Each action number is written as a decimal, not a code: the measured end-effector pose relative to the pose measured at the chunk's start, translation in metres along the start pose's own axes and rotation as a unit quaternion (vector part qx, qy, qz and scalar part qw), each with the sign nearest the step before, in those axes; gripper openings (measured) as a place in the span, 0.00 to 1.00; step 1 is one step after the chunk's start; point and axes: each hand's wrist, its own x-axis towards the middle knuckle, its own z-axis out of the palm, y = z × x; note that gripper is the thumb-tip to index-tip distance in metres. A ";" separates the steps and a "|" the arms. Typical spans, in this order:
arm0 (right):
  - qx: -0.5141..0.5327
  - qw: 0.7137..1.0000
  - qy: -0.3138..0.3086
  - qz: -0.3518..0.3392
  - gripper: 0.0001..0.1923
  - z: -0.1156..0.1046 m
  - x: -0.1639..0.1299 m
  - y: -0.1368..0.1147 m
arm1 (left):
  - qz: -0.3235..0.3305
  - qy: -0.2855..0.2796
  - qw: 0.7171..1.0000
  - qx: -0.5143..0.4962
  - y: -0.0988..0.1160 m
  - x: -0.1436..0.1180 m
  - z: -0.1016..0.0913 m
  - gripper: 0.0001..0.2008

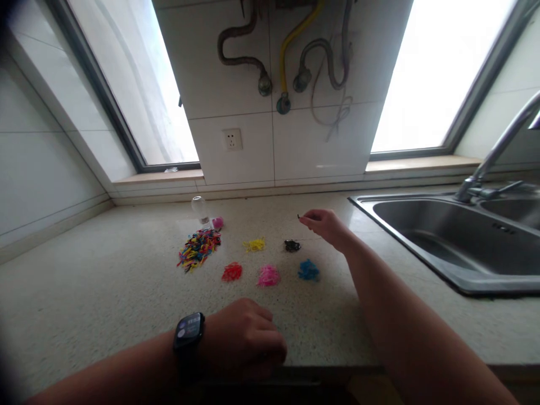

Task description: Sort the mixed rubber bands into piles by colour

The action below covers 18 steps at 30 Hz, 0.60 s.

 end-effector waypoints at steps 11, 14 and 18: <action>-0.097 0.986 -0.125 -0.057 0.18 0.014 0.003 0.015 | -0.008 -0.018 1.000 -0.004 0.002 0.002 -0.002 0.03; -0.120 0.982 -0.130 -0.072 0.16 0.017 0.002 0.016 | -0.009 -0.018 1.000 -0.008 0.002 0.002 -0.002 0.03; -0.148 0.974 -0.141 -0.096 0.15 0.019 0.002 0.017 | -0.012 -0.019 1.000 -0.015 0.002 0.002 -0.001 0.04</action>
